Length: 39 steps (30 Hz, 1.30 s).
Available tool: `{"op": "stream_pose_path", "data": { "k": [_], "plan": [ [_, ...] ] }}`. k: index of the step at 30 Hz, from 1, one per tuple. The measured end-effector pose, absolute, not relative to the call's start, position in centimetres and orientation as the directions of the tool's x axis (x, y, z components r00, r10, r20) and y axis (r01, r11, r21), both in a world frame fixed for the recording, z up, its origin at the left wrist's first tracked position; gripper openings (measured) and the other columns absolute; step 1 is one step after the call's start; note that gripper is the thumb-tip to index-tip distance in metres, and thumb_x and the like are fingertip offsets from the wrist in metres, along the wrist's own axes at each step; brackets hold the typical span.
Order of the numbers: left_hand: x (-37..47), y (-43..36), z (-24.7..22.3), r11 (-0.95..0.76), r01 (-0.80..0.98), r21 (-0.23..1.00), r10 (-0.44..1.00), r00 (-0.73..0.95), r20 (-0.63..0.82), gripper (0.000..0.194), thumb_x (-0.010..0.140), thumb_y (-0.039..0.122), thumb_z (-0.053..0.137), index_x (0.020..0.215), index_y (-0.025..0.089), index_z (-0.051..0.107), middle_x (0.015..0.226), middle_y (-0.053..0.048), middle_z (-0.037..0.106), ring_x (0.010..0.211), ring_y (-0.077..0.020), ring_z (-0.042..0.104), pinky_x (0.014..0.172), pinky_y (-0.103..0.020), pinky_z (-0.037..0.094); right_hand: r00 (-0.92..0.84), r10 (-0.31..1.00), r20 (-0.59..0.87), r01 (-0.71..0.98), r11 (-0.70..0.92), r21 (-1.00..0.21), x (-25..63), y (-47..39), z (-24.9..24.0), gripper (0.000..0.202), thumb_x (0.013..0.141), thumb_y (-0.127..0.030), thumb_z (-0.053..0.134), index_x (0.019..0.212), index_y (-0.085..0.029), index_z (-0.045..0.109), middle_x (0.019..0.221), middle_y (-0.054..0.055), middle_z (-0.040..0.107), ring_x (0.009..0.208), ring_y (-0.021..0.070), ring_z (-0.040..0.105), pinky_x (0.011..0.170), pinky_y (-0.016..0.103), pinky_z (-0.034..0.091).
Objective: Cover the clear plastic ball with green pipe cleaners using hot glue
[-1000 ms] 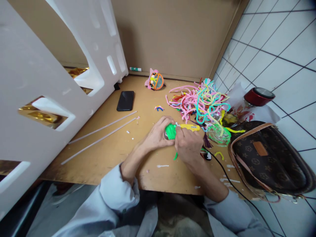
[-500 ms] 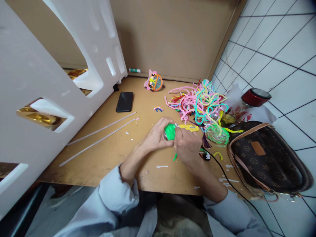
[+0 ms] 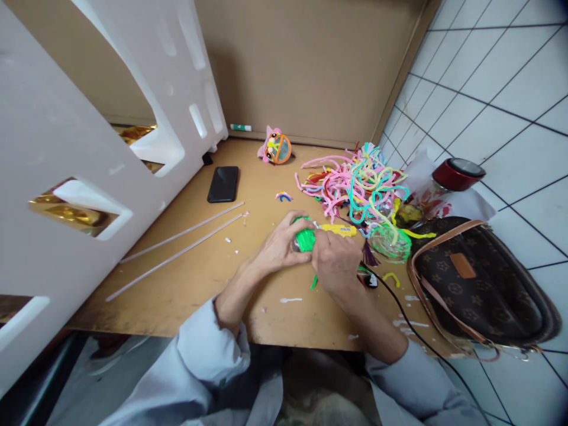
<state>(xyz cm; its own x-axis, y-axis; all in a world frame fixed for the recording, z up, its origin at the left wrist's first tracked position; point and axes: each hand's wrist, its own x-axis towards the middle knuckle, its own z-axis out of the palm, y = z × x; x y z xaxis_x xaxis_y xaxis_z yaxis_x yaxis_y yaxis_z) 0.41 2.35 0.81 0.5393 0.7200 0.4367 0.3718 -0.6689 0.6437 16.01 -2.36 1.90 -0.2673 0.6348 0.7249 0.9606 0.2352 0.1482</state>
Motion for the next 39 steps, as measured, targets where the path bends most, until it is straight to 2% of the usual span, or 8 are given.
{"op": "stream_pose_path", "data": {
  "k": [4, 7, 12, 18, 26, 33, 39],
  "plan": [
    [0.4, 2.2, 1.0, -0.663, 0.377, 0.646, 0.725, 0.540, 0.428, 0.042, 0.076, 0.035, 0.074, 0.112, 0.021, 0.059, 0.131, -0.013, 0.051, 0.128, -0.0298, 0.052, 0.109, -0.046, 0.046, -0.267, 0.627, 0.732, 0.951, 0.296, 0.093, 16.5, -2.4, 2.2, 0.021, 0.091, -0.009, 0.048, 0.081, -0.017, 0.065, 0.061, 0.002, 0.062, 0.059, 0.0175, 0.049, 0.062, 0.031, 0.026],
    [0.5, 2.2, 1.1, -0.667, 0.379, 0.642, 0.722, 0.543, 0.429, 0.042, 0.076, 0.033, 0.073, 0.112, 0.020, 0.058, 0.131, -0.014, 0.051, 0.127, -0.0296, 0.053, 0.108, -0.046, 0.046, -0.306, 0.611, 0.730, 0.932, 0.349, 0.098, 16.9, -2.4, 2.1, 0.022, 0.090, -0.010, 0.049, 0.079, -0.018, 0.066, 0.062, 0.001, 0.062, 0.059, 0.0173, 0.049, 0.062, 0.031, 0.027],
    [0.8, 2.3, 0.8, -0.682, 0.380, 0.625, 0.717, 0.516, 0.469, 0.048, 0.072, 0.028, 0.073, 0.116, 0.022, 0.053, 0.126, -0.011, 0.055, 0.122, -0.0282, 0.055, 0.106, -0.044, 0.047, -0.287, 0.688, 0.667, 0.940, 0.335, 0.059, 17.1, -2.3, 1.7, 0.022, 0.090, -0.010, 0.049, 0.079, -0.019, 0.067, 0.066, 0.002, 0.064, 0.062, 0.0166, 0.049, 0.062, 0.031, 0.025],
    [0.8, 2.5, 0.2, -0.705, 0.351, 0.617, 0.697, 0.504, 0.510, 0.054, 0.071, 0.026, 0.073, 0.119, 0.022, 0.049, 0.123, -0.010, 0.057, 0.118, -0.0274, 0.057, 0.103, -0.043, 0.048, -0.276, 0.668, 0.692, 0.941, 0.334, 0.053, 17.1, -2.2, 1.5, 0.024, 0.092, -0.012, 0.049, 0.075, -0.019, 0.065, 0.063, 0.002, 0.063, 0.061, 0.0165, 0.049, 0.062, 0.031, 0.025],
    [0.8, 2.4, 0.8, -0.707, 0.349, 0.615, 0.694, 0.509, 0.509, 0.051, 0.072, 0.027, 0.072, 0.118, 0.022, 0.051, 0.121, -0.011, 0.057, 0.119, -0.0284, 0.057, 0.105, -0.045, 0.048, -0.255, 0.680, 0.687, 0.940, 0.341, 0.011, 17.0, -2.1, 1.5, 0.022, 0.089, -0.010, 0.049, 0.078, -0.019, 0.066, 0.066, 0.002, 0.066, 0.062, 0.0169, 0.053, 0.063, 0.030, 0.028],
    [0.6, 2.1, 1.2, -0.681, 0.389, 0.621, 0.715, 0.537, 0.448, 0.047, 0.075, 0.030, 0.072, 0.118, 0.019, 0.056, 0.130, -0.015, 0.052, 0.125, -0.0306, 0.054, 0.106, -0.046, 0.048, -0.227, 0.710, 0.666, 0.943, 0.332, -0.033, 17.1, -2.0, 1.5, 0.022, 0.089, -0.010, 0.049, 0.080, -0.018, 0.068, 0.068, 0.003, 0.068, 0.064, 0.0163, 0.055, 0.064, 0.030, 0.029],
    [0.6, 2.2, 0.7, -0.677, 0.393, 0.623, 0.718, 0.541, 0.439, 0.043, 0.080, 0.040, 0.073, 0.116, 0.022, 0.058, 0.133, -0.014, 0.051, 0.128, -0.0295, 0.053, 0.108, -0.046, 0.047, -0.209, 0.747, 0.632, 0.948, 0.313, -0.056, 17.2, -2.0, 1.6, 0.020, 0.089, -0.012, 0.049, 0.082, -0.018, 0.068, 0.070, 0.003, 0.069, 0.065, 0.0160, 0.057, 0.064, 0.029, 0.030]
  ]
}}
